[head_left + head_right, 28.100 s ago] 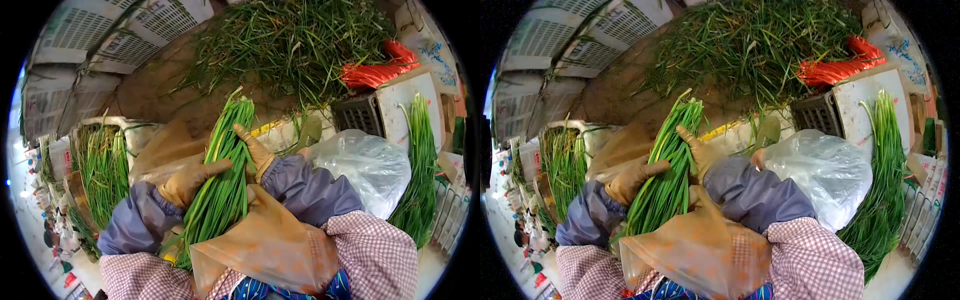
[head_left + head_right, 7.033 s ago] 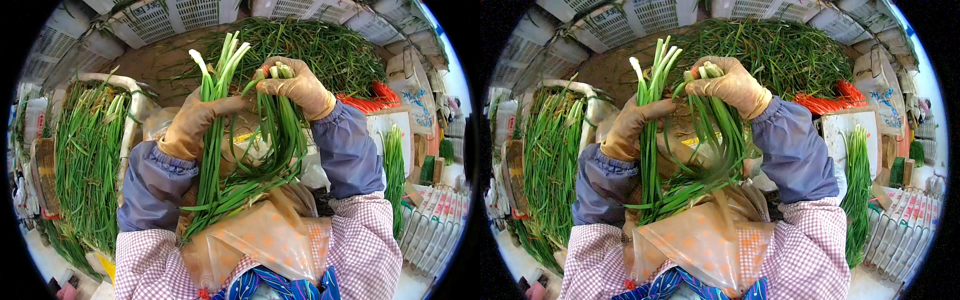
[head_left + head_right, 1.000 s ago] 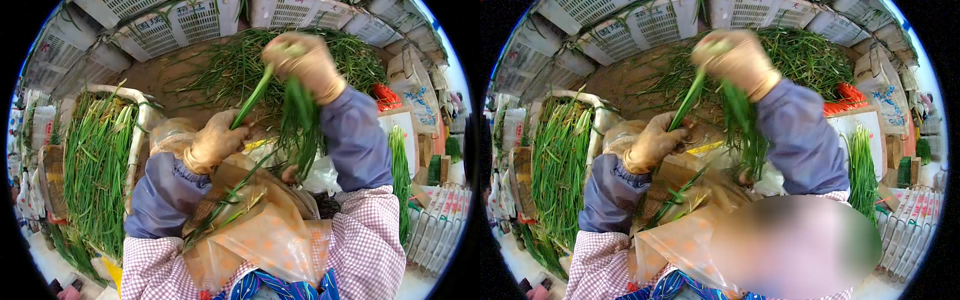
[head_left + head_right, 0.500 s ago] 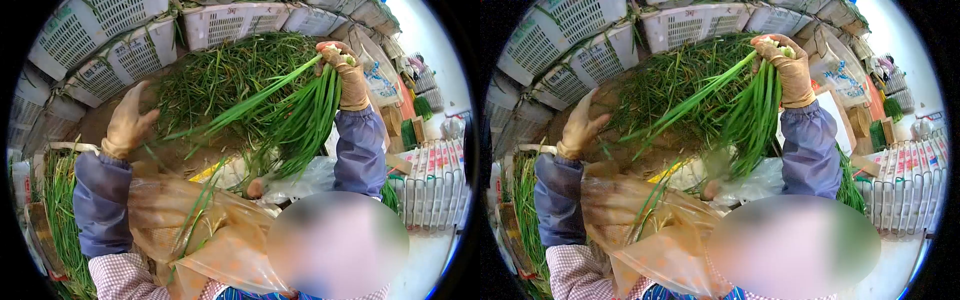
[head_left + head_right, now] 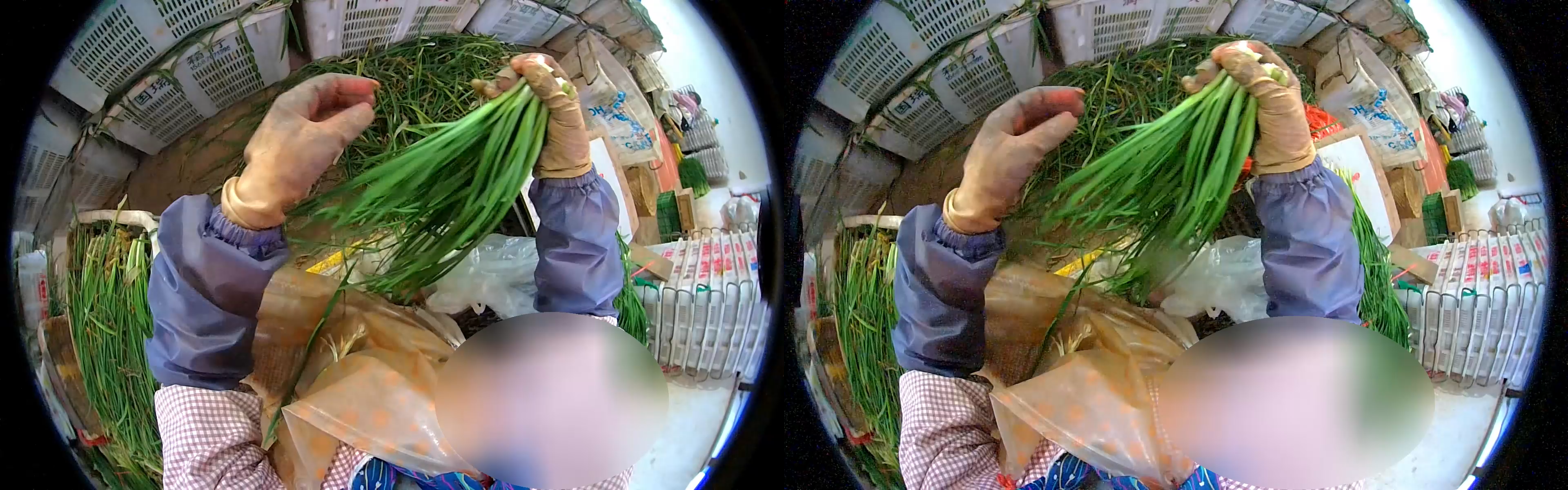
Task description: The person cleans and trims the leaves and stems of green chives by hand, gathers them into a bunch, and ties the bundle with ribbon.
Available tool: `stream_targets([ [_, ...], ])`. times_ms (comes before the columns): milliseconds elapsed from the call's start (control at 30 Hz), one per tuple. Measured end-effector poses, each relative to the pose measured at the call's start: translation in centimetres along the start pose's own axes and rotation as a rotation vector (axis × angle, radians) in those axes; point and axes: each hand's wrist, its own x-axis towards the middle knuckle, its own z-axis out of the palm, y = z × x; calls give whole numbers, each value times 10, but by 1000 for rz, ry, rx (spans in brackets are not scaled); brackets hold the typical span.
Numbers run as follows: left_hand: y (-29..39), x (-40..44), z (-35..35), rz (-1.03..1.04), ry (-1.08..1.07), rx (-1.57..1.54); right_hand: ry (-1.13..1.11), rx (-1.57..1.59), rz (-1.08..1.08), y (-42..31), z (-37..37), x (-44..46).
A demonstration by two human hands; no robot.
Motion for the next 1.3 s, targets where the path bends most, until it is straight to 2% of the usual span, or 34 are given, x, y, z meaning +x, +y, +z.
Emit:
stream_targets([
  [100,0,-1,-3,-37,79,-45,-11,70,3,2,3,-3],
  [167,14,-6,11,157,42,72,14,-63,-67,12,17,-8],
  [200,26,-12,20,164,-16,224,93,-149,-16,14,32,-13],
  [233,17,-11,29,275,-87,253,134,-183,-29,18,47,-18],
  [300,6,-8,57,344,-162,117,173,-344,-163,33,59,-20],
  [367,-7,-9,75,308,-41,317,200,-344,-153,40,64,-23],
  [433,-16,-12,88,333,9,385,240,-284,-57,44,65,-27],
  [467,-17,-18,99,229,109,397,239,-329,-87,49,67,-29],
  [567,-43,-11,117,207,358,458,288,-192,20,51,77,-33],
  [633,-49,-9,119,12,202,-913,304,-153,42,53,84,-36],
  [667,-48,-7,117,-103,84,-1584,245,-217,85,54,89,-40],
  [700,-50,-9,113,-9,106,-1461,184,-277,126,55,92,-40],
  [767,-80,-15,97,327,269,-430,-60,-58,177,47,82,-42],
  [800,-68,-18,81,253,276,-254,-58,-192,51,44,69,-38],
  [833,-53,-26,72,83,203,-537,-55,-326,-75,42,54,-35],
  [867,-53,-28,63,76,159,-662,-87,-349,-106,41,43,-33],
  [900,-54,-28,55,70,111,-787,-104,-325,62,40,39,-42],
  [933,-60,-26,53,96,48,-952,-259,-460,62,52,37,-53],
  [967,-57,-26,53,96,43,-942,-405,-599,63,70,34,-67],
  [1033,-52,-29,59,118,6,-1095,-290,-571,-13,103,59,-92],
  [1100,-58,-31,62,95,19,-1105,-268,-512,51,107,66,-100],
  [1167,-65,-31,66,159,34,-1211,-146,-593,158,116,69,-109],
  [1233,-66,-35,60,137,7,-1142,-109,-779,76,115,71,-111],
  [1267,-55,-39,59,100,7,-1098,-77,-790,252,106,74,-109],
  [1300,-50,-40,58,63,8,-1055,-57,-793,340,104,74,-110],
])
